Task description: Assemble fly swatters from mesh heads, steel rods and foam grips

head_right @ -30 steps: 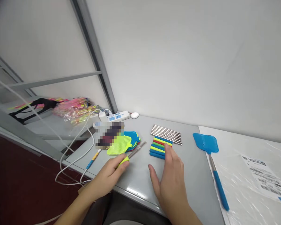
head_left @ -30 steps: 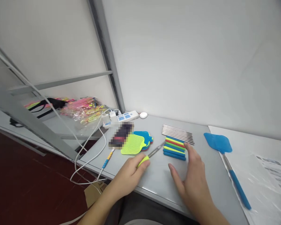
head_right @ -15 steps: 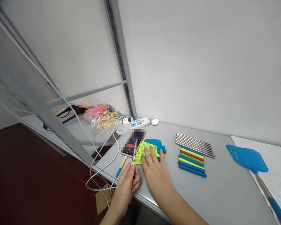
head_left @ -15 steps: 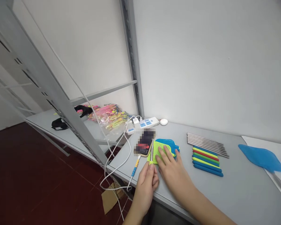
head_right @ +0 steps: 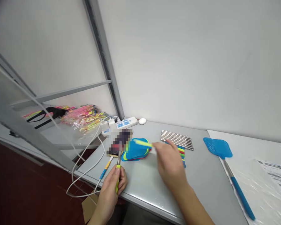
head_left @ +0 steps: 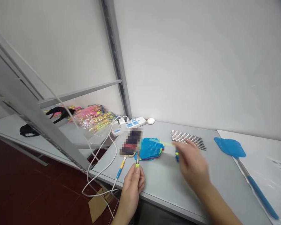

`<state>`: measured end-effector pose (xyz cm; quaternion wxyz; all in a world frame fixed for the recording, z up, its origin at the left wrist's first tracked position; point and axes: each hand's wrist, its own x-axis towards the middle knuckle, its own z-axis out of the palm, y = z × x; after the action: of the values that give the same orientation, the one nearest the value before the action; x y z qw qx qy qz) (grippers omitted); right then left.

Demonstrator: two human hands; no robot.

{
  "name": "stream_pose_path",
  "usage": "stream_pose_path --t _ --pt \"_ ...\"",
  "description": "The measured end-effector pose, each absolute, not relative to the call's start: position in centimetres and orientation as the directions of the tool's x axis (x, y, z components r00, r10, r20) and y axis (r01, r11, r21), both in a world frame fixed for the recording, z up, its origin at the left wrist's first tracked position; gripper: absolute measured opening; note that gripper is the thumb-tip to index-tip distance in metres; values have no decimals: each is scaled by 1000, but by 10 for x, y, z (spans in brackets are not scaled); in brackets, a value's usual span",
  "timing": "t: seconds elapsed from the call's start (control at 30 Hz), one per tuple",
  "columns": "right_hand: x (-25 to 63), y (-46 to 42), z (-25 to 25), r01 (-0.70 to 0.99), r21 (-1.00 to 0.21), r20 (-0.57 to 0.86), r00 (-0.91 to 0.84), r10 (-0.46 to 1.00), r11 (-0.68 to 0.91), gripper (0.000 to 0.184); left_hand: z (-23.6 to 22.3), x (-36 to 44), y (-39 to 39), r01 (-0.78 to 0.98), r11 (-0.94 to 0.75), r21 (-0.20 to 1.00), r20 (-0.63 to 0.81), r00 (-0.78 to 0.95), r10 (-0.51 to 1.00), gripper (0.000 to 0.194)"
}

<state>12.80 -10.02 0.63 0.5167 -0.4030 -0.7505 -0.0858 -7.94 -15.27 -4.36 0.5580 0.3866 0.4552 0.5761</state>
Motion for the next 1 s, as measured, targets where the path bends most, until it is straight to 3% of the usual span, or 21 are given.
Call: stream_pose_path --t 0.07,0.13,0.17,0.27,0.37,0.63,0.83,1.0 --pt "156 -107 11 645 -591 790 343 508 485 22 -40 -68 -152 -193 80 978 -86 -25 996 43" --pt "181 -115 10 343 -841 524 707 475 418 26 -35 -49 -150 -76 94 993 -86 99 991 42" --pt "192 -120 7 154 -890 376 781 498 430 29 -32 -36 -148 -14 82 997 -78 180 981 42" --pt "213 -136 -6 -260 -857 98 765 636 445 28 -23 8 -144 194 -28 981 -59 426 903 39" --pt "221 -151 -20 -402 -805 -27 759 650 437 23 -16 45 -141 347 -170 922 -71 585 808 36" --pt "227 -169 -35 -340 -804 -10 828 560 488 32 -17 60 -141 468 -300 831 -81 636 768 33" --pt "236 -166 -37 -462 -784 -80 737 671 414 36 -16 62 -142 558 -333 760 -151 651 744 35" --pt "232 -170 -34 -439 -790 -67 756 651 428 38 -18 59 -141 566 -388 728 -132 670 730 32"
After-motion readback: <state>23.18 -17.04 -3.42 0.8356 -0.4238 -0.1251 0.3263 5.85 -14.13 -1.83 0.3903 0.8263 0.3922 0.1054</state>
